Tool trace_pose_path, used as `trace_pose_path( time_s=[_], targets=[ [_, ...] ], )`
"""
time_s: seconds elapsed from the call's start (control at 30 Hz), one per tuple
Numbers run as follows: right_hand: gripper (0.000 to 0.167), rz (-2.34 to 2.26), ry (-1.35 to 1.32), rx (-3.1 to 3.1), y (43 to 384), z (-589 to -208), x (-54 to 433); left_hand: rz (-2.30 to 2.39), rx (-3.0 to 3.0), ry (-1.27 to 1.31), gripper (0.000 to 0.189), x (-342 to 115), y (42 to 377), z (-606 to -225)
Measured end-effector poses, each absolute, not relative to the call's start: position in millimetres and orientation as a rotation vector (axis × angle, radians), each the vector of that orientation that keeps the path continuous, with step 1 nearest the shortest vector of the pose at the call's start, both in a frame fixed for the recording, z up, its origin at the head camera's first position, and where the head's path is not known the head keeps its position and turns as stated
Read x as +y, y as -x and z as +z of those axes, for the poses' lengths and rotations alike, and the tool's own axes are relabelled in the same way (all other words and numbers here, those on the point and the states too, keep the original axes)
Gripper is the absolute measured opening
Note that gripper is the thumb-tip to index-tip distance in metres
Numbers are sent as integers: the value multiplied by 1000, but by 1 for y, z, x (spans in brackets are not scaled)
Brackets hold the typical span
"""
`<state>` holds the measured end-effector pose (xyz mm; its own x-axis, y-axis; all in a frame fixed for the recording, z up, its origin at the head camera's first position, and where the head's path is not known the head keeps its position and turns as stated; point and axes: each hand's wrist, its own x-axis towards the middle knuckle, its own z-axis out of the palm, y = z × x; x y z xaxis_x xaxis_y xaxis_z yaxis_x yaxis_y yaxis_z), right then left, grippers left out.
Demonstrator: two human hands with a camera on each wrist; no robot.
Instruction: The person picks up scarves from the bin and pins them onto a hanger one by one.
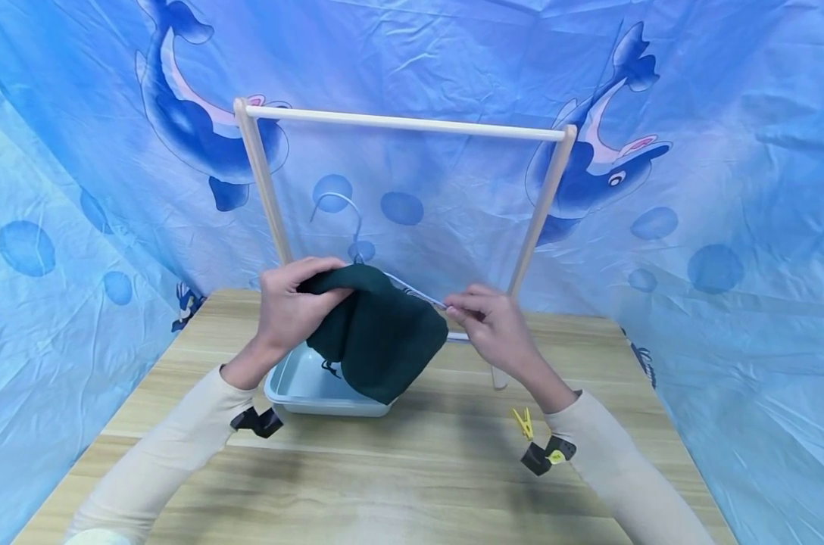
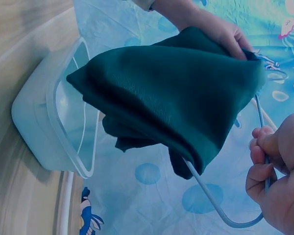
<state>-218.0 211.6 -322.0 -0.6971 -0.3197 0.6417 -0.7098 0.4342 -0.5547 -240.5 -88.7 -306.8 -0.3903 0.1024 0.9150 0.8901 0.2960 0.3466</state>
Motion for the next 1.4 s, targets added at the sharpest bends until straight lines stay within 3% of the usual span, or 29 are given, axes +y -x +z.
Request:
trace_pose_path(
  time_s=[0.43, 0.83, 1.4],
  targets=[
    [13, 1224, -843, -2443, 220, -323, 215, -934, -1522, 1039, 22, -95, 252, -283],
    [15, 1360, -827, -2424, 219, -328, 210, -846, -1632, 900, 9, -96, 247, -292],
    [14, 1415, -857, -2374, 215, -324, 211, -773, -1783, 843, 14, -97, 246, -314]
  ],
)
